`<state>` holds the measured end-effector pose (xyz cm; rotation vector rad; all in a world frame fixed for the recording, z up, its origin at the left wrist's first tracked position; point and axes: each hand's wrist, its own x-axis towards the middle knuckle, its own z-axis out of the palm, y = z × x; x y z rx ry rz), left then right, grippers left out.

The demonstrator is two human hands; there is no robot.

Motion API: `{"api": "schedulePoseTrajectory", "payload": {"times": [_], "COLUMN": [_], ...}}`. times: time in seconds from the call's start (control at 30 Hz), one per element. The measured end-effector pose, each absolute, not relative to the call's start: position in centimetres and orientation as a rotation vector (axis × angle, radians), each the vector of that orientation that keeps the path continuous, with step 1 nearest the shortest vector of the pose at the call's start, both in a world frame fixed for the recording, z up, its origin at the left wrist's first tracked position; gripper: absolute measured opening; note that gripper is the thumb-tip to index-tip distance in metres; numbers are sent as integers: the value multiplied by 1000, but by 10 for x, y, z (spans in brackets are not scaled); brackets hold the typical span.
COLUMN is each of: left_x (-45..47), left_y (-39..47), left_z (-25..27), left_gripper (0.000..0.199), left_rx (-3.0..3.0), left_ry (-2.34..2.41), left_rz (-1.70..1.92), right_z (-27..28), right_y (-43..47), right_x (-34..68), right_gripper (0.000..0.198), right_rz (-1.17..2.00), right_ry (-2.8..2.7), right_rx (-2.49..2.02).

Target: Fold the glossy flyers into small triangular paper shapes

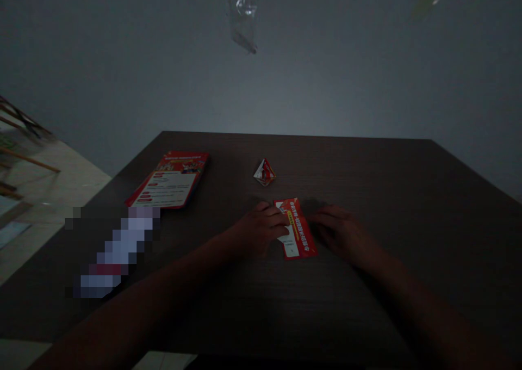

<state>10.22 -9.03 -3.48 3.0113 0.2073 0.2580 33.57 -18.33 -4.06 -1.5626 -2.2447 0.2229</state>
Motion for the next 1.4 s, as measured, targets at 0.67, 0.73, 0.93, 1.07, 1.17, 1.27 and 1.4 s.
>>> {"api": "schedulePoseTrajectory", "payload": {"times": [0.67, 0.73, 0.93, 1.07, 1.17, 1.27, 1.4], "left_x": [106, 106, 105, 105, 106, 107, 106], "left_y": [-94, -93, -89, -91, -94, -97, -99], "left_z": [-36, -36, -41, -39, -35, -31, -27], "left_gripper": [32, 31, 28, 25, 20, 19, 23], "left_rx": [3002, 2978, 2907, 2914, 2960, 2981, 2958], "left_ry": [239, 192, 82, 97, 226, 260, 221], "left_rz": [256, 271, 332, 328, 336, 266, 236], "right_z": [-41, -43, -52, -46, -36, -29, -27], "right_y": [-183, -182, -177, -178, -181, -185, -187], "right_x": [324, 324, 330, 333, 331, 327, 324], "right_gripper": [29, 27, 22, 24, 16, 14, 12], "right_rz": [485, 475, 245, 81, 51, 111, 266], "right_ry": [-1998, -2031, -2133, -2238, -2341, -2412, -2475], "right_rx": [-1344, -1303, -1313, -1386, -1354, -1270, -1256]}}
